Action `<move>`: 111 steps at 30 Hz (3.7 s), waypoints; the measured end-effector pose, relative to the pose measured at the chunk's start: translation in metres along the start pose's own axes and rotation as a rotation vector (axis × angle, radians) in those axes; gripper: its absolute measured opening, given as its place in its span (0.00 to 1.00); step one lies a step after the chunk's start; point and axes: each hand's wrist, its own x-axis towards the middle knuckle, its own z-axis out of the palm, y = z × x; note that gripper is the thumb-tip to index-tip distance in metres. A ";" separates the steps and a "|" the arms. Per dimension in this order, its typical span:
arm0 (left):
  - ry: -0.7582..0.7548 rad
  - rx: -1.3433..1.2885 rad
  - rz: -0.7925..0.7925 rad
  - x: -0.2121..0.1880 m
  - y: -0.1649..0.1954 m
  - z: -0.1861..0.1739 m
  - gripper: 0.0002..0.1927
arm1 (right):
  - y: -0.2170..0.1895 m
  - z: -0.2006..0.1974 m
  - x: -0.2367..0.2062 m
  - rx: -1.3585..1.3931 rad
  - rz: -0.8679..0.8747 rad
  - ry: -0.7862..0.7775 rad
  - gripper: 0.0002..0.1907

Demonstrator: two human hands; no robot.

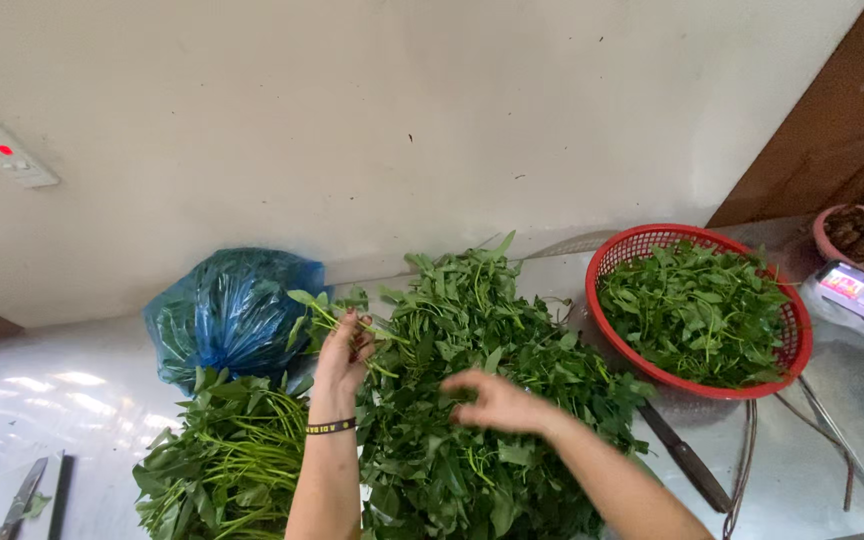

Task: The person picks edible leaves and tender tips from piles of water spinach stalks on a stainless steel table by hand, discarding tough stems aside and placing the picked greens into a red perforated basket. They work through the stalks one bundle at a time, occasionally setting trimmed stalks on the table.

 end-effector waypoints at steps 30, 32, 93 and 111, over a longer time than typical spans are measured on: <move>0.007 -0.016 0.050 0.007 -0.014 -0.005 0.06 | 0.057 -0.197 -0.080 -0.100 0.297 0.998 0.23; 0.049 0.068 0.058 0.009 -0.018 -0.008 0.09 | 0.054 -0.197 -0.080 -0.358 0.354 1.184 0.23; -0.346 0.714 -0.116 -0.020 -0.099 0.116 0.07 | 0.021 -0.063 0.005 0.656 -0.216 0.557 0.07; -0.435 0.597 -0.184 -0.045 -0.107 0.145 0.06 | 0.046 -0.045 -0.003 0.491 -0.259 0.765 0.12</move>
